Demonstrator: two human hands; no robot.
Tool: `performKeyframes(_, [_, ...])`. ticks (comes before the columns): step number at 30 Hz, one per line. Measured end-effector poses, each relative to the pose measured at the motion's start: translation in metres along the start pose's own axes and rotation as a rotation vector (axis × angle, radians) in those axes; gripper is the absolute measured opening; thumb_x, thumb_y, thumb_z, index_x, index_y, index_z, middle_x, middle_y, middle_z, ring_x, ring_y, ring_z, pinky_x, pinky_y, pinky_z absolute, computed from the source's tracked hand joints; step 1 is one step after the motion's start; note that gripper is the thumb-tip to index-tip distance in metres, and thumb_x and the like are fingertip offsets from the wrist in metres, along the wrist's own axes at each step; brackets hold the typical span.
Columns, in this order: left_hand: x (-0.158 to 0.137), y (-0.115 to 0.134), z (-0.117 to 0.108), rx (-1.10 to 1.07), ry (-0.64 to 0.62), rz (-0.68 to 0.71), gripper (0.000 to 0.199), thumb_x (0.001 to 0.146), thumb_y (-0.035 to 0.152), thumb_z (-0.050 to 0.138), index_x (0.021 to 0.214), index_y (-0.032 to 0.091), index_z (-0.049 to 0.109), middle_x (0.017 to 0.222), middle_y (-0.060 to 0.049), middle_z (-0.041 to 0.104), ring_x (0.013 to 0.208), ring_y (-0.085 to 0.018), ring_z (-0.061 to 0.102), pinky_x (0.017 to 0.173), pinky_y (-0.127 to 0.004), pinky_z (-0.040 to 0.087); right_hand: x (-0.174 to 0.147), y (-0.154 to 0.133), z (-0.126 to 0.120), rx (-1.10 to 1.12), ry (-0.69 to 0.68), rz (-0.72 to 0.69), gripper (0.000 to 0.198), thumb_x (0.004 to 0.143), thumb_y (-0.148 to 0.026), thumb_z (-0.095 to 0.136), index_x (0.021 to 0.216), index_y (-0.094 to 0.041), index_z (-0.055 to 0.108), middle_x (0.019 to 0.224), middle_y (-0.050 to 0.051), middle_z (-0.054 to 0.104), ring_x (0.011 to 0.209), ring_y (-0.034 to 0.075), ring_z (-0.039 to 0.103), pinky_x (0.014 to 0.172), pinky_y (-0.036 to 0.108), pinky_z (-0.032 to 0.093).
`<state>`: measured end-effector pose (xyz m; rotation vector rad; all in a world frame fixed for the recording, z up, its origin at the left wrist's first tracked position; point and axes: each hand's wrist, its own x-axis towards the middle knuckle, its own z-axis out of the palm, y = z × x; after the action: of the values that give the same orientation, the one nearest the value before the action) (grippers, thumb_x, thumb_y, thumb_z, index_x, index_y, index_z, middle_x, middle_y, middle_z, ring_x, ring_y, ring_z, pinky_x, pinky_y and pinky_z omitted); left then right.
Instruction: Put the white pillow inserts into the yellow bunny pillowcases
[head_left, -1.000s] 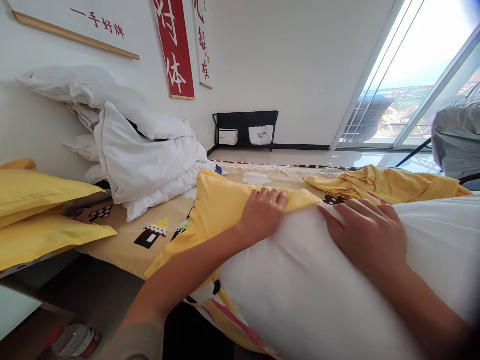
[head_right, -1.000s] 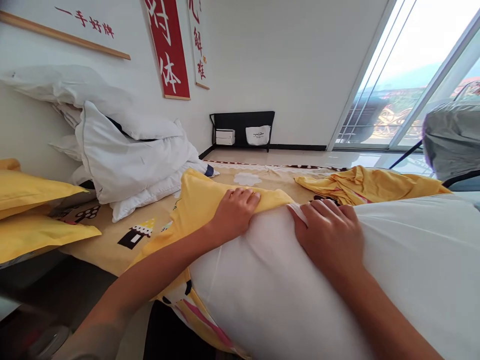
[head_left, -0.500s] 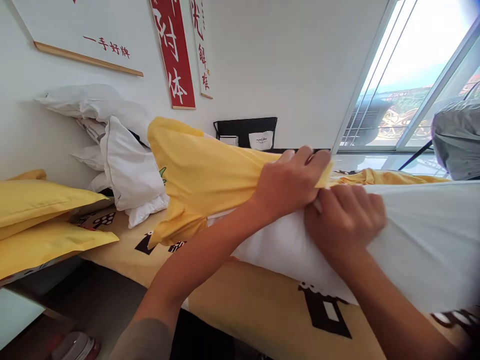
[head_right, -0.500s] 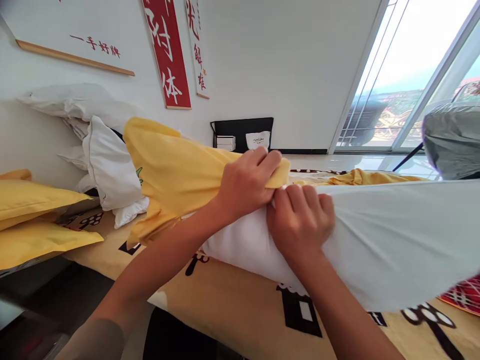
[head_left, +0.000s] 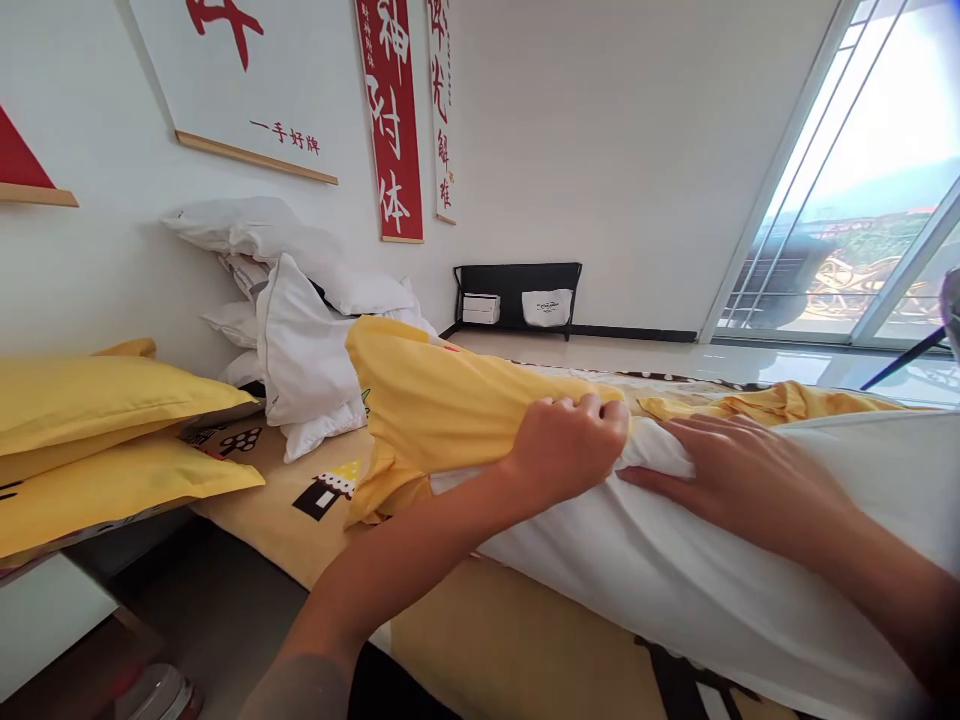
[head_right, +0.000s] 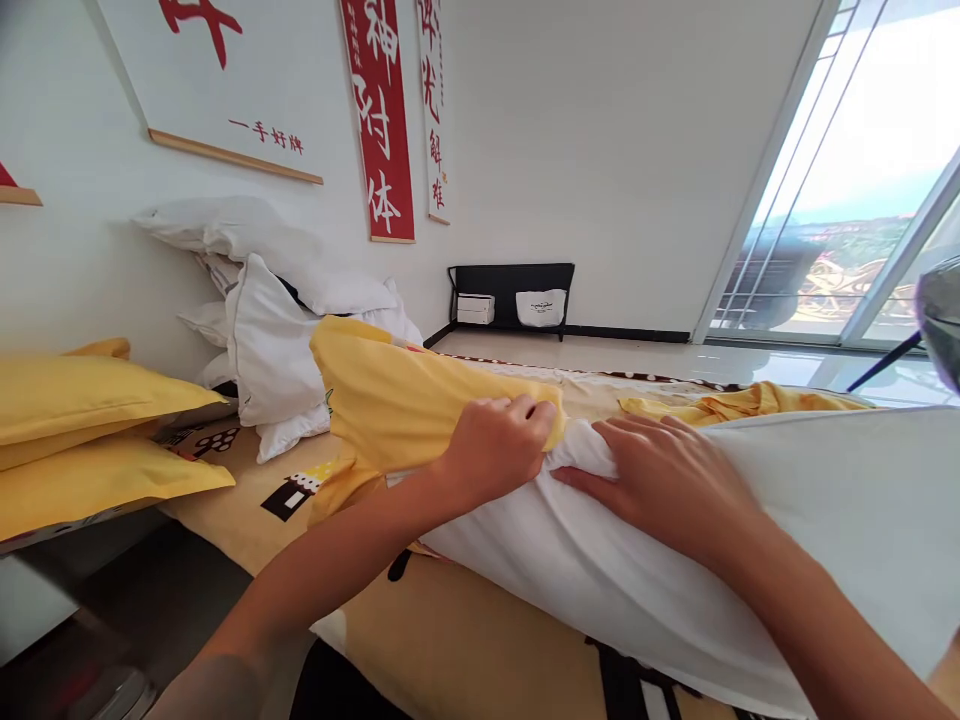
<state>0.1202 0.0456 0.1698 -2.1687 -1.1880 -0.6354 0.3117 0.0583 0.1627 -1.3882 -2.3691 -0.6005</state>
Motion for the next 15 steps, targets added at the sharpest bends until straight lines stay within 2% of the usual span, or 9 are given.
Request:
performKeyframes(4, [0.011,0.005,0.002,-0.035,0.035,-0.021,0.013,0.072,0.013,0.048,0.08,0.015,0.058,0.069,-0.006,0.061,0.059,-0.019,0.061,0.045,-0.026,0.034,0.005,-0.029,0.001,0.032,-0.042,0.004,0.038,0.084,-0.054,0.043,0.076,-0.021,0.061,0.083,0.01,0.068,0.078,0.029,0.062,0.069,0.039,0.042])
performKeyframes(7, [0.007,0.006,0.008,-0.049,0.062,-0.062,0.011,0.073,0.014,0.048,0.078,0.016,0.058,0.065,-0.005,0.06,0.056,-0.019,0.06,0.044,-0.026,0.032,0.009,-0.038,-0.003,-0.084,-0.089,0.231,0.034,0.084,-0.049,0.044,0.072,-0.021,0.059,0.079,0.012,0.067,0.077,0.03,0.062,0.066,0.038,0.042])
performKeyframes(9, [-0.004,0.006,0.015,-0.039,0.059,-0.085,0.01,0.075,0.014,0.048,0.076,0.016,0.057,0.062,-0.004,0.058,0.053,-0.018,0.058,0.043,-0.026,0.03,0.011,-0.037,-0.004,-0.157,-0.074,0.368,0.038,0.085,-0.05,0.04,0.082,-0.018,0.06,0.078,0.015,0.066,0.077,0.032,0.063,0.066,0.04,0.042])
performKeyframes(10, [-0.011,0.006,0.019,-0.029,0.066,-0.085,0.009,0.075,0.014,0.048,0.075,0.017,0.057,0.06,-0.003,0.058,0.052,-0.018,0.057,0.042,-0.026,0.029,0.012,-0.034,-0.004,-0.182,-0.051,0.392,0.04,0.086,-0.049,0.039,0.089,-0.016,0.06,0.081,0.016,0.066,0.079,0.033,0.063,0.069,0.042,0.042])
performKeyframes(13, [-0.033,0.006,0.033,0.004,0.176,-0.03,0.007,0.074,0.014,0.049,0.071,0.018,0.054,0.059,-0.002,0.055,0.05,-0.017,0.054,0.043,-0.027,0.027,0.014,-0.02,-0.009,-0.108,-0.016,0.276,0.046,0.081,-0.043,0.045,0.114,-0.013,0.057,0.103,0.018,0.066,0.098,0.036,0.06,0.086,0.05,0.04])
performKeyframes(15, [-0.046,0.006,0.039,0.023,0.293,0.023,0.008,0.074,0.012,0.05,0.07,0.018,0.051,0.059,-0.001,0.053,0.052,-0.016,0.052,0.046,-0.028,0.029,0.019,-0.012,-0.019,0.149,-0.07,0.09,0.059,0.077,-0.045,0.051,0.131,-0.02,0.048,0.126,0.013,0.059,0.116,0.034,0.053,0.097,0.05,0.038])
